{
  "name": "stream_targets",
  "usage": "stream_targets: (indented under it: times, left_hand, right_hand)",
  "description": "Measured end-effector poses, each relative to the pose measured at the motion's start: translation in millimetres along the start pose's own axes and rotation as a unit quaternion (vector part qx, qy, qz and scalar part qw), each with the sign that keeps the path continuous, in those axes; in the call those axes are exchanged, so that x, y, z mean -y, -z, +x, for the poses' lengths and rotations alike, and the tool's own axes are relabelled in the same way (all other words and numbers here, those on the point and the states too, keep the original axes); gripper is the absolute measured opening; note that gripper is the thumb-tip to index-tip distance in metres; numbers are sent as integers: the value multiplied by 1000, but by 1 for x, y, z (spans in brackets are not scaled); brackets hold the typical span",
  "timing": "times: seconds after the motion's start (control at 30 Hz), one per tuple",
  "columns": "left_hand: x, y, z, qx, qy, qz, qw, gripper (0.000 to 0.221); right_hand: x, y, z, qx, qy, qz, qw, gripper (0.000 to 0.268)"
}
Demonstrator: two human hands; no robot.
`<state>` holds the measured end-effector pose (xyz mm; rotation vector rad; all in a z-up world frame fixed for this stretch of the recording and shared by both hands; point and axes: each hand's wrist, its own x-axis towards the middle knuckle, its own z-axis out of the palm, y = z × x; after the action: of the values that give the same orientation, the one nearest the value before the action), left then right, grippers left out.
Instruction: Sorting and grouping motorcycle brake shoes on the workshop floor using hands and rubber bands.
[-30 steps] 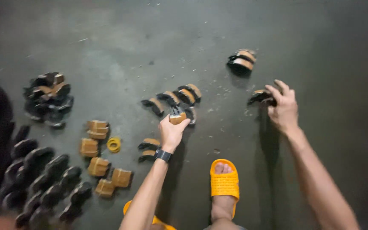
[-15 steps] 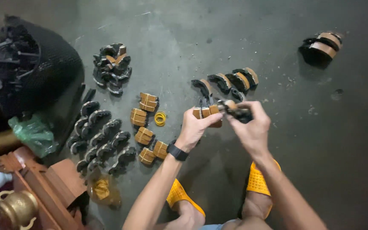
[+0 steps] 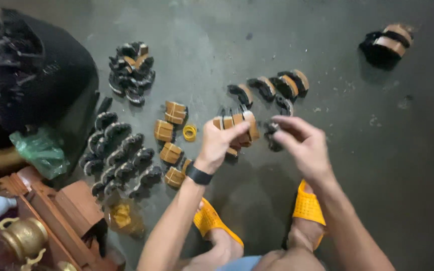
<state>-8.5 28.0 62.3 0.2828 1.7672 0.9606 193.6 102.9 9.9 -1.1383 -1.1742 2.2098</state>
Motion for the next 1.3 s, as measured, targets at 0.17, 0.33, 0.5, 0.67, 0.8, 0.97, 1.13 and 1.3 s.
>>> stream_targets:
  times: [0.17,0.33,0.5,0.67,0.8,0.97,1.13,1.3]
  left_hand:
    - [15,12,12,-6,88,-129,988,36]
    - [14,21,10,-32,180,-181,966,43]
    - [17,32,7,-38,194,-147,969,44]
    - [11,33,0,-67,183,-139,971,43]
    - [16,44,-2,-73,174,-138,972,42]
    - [20,67,-15,-99,182,-172,963,41]
    - [26,79,-18,-121,163,-175,963,41]
    - [31,89,-15,-148,177,-189,954,44]
  right_hand:
    - [-24,29,23,-47,-49,197,978,35]
    - [-31,17,28,-53,-107,319,940,31]
    - [-36,-8,39,-15,-122,217,968,35]
    - [-25,-37,48,11,-153,207,966,34]
    - [-30,-58,56,35,-171,216,961,28]
    - [-46,-78,59,98,-168,193,962,26]
    - [-45,-95,64,120,-177,197,957,27]
    - [-45,-105,68,115,-206,196,952,27]
